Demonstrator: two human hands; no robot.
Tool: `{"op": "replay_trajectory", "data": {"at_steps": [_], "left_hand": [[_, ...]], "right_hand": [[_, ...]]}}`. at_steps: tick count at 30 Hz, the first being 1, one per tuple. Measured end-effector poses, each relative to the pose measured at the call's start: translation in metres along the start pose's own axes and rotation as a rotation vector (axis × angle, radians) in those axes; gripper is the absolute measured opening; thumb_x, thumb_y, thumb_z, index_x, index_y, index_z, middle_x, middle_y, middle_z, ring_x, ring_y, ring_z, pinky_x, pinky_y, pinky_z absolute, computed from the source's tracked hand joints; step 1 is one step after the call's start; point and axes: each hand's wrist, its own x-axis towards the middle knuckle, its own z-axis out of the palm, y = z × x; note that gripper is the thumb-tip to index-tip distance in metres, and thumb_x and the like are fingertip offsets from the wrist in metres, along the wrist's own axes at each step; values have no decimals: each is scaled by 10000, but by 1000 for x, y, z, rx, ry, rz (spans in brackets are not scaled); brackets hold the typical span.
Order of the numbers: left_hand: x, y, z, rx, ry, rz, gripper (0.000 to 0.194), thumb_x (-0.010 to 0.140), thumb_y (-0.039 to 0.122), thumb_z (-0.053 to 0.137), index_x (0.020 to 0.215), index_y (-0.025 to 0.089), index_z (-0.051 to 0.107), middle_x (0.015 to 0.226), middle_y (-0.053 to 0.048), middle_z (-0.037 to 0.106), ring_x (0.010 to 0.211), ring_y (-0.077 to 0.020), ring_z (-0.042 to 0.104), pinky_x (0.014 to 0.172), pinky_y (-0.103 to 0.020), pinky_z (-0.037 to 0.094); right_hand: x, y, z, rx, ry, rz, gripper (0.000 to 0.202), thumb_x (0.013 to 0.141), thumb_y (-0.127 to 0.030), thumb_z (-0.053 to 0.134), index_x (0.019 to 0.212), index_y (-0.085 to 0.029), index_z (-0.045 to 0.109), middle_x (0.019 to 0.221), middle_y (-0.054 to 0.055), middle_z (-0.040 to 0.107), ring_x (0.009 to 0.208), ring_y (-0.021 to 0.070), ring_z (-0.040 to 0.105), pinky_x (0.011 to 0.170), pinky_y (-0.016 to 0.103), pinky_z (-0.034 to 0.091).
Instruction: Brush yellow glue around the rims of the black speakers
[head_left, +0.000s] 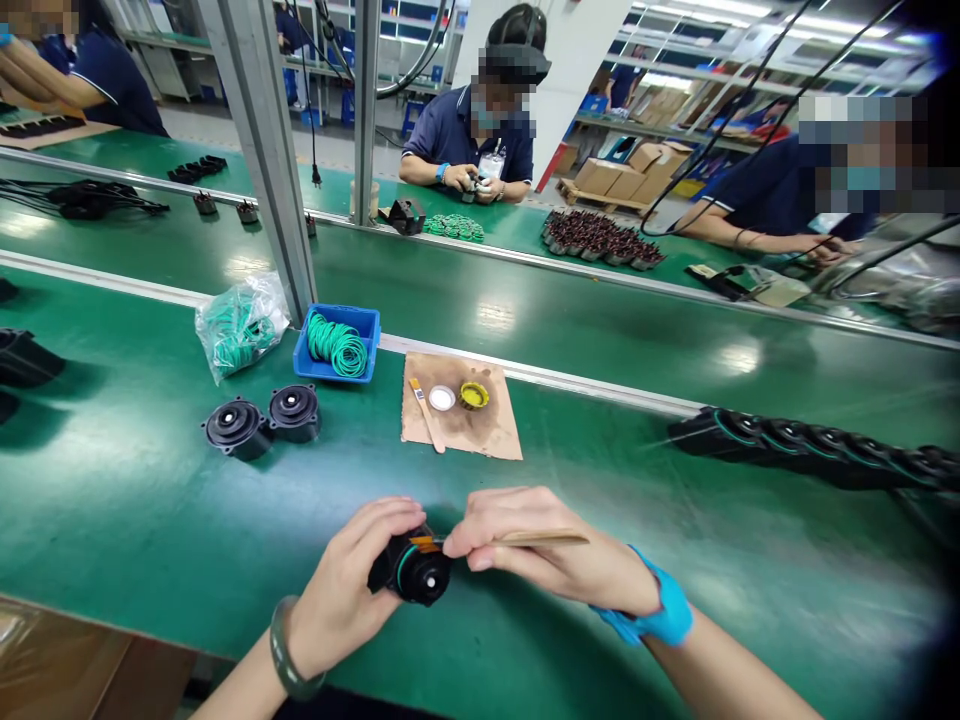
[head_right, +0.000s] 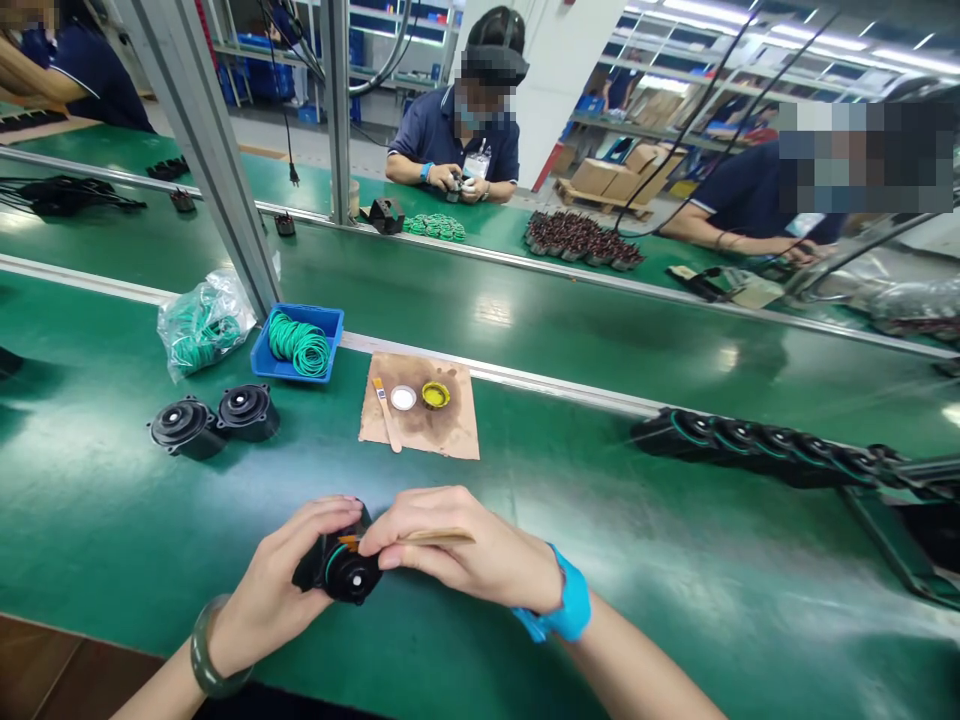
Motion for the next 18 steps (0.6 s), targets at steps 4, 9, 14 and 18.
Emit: {"op": "replay_trajectory", "data": {"at_steps": [4, 9, 14, 18], "left_hand": [[-1, 5, 2, 87, 45, -28, 525, 800, 63, 660, 1259, 230, 469, 1193, -89, 606, 1148, -226, 561, 987, -383, 490], [-1, 11, 2, 271, 158, -30, 478, 795, 36, 619, 1224, 202, 490, 1136, -95, 582, 1055, -232, 552, 898, -376, 487], [-2, 15, 2, 368, 187, 8, 467, 804, 23, 607, 1233, 173, 497, 1139, -98, 553, 1049, -230, 513, 897, -372, 442], [-3, 16, 4, 383, 194, 19, 478, 801, -5, 569, 1245, 161, 500, 1142, -99, 543, 1058, -229, 499, 912, -374, 415]], "right_hand": [[-3, -11, 11, -43, 220, 70, 161, 953, -253, 557, 908, -158, 679, 786, 46, 711, 672, 113, 667, 618, 195, 539], [-13, -14, 30, -119, 510, 196, 184, 954, -255, 547, 829, -159, 642, 606, 3, 641, 477, 85, 605, 470, 157, 497], [-10, -11, 43, -228, 543, 158, 150, 960, -256, 551, 862, -176, 632, 616, -17, 651, 500, 71, 619, 499, 134, 496], [-4, -14, 48, -361, 526, 48, 178, 964, -266, 548, 822, -186, 619, 715, 10, 698, 590, 93, 653, 578, 167, 515]]}}
